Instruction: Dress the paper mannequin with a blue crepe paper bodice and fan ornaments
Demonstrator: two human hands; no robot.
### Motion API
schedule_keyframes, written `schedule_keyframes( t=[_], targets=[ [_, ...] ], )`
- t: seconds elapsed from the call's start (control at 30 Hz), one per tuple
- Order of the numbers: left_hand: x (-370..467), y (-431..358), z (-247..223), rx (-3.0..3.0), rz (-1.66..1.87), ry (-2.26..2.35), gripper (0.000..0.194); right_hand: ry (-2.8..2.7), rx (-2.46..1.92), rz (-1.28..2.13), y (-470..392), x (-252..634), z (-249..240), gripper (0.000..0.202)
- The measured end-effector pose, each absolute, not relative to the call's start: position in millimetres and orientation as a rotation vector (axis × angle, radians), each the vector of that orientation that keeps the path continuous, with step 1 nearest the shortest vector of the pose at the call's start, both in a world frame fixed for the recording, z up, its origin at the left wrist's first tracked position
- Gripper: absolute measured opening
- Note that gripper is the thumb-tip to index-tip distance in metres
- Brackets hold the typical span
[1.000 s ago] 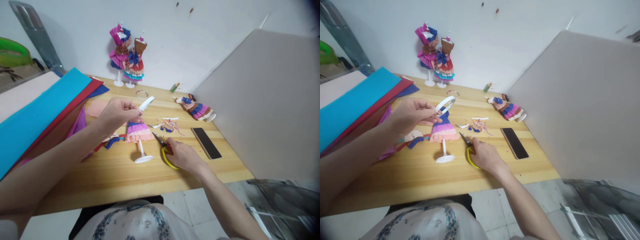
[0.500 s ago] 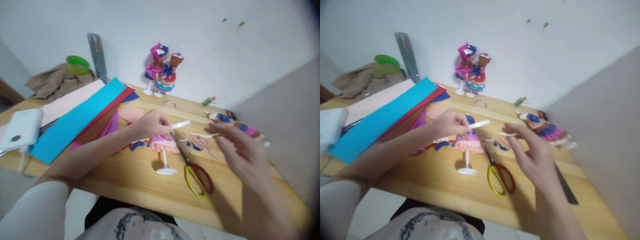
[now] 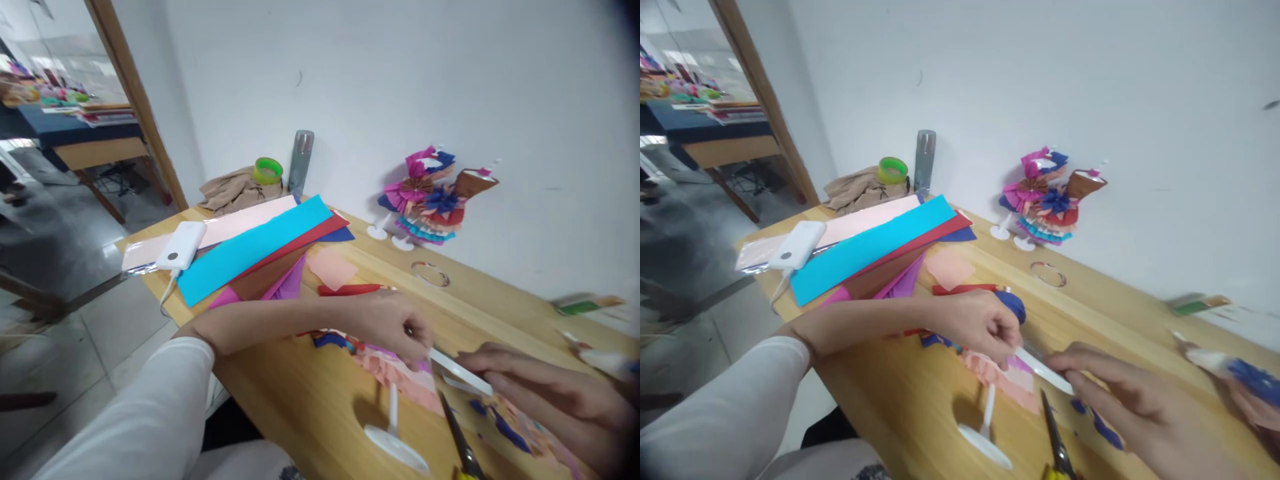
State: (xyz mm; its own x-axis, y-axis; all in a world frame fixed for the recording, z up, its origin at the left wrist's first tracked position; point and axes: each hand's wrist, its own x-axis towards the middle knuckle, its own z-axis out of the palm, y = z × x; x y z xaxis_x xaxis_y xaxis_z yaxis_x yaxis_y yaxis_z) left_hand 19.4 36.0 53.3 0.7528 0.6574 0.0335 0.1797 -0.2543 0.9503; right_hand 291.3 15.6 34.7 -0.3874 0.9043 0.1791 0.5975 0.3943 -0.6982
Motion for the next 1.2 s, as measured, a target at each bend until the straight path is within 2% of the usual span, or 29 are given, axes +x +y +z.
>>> schedule_keyframes(
  t=[0.1,0.4,0.57,0.67,0.73,0.83,1.0,1.2],
  targets=[
    [24,39,45,1.722,0.545,0.601,0.007,-2.129,-1.342,0.871,18,299,33,0.023],
    [22,46,65,1.347,0.755,0.941,0.013,-2.047,-1.498,0.661,22,298,65,0.031],
    [19,52,70,1.322,0.778,0.915,0.006,-2.033,-1.599,0.427,47,298,26,0.026],
    [19,49,69,1.314,0.743,0.909,0.009,-2.063,-1.584,0.444,58,300,4,0.016],
    [20,45,69,1.328,0.722,0.914,0.011,-2.010,-1.565,0.410,58,298,2,0.016],
    [23,39,70,1.387,0.732,0.902,0.010,-1.809,-1.353,0.484,44,286,18,0.012],
    [30,30,73,1.440,0.796,0.850,0.010,-1.671,-1.122,0.893,7,246,52,0.018],
    [34,27,70,1.439,0.792,0.876,0.011,-1.778,-1.184,0.573,-14,216,58,0.020]
  ],
)
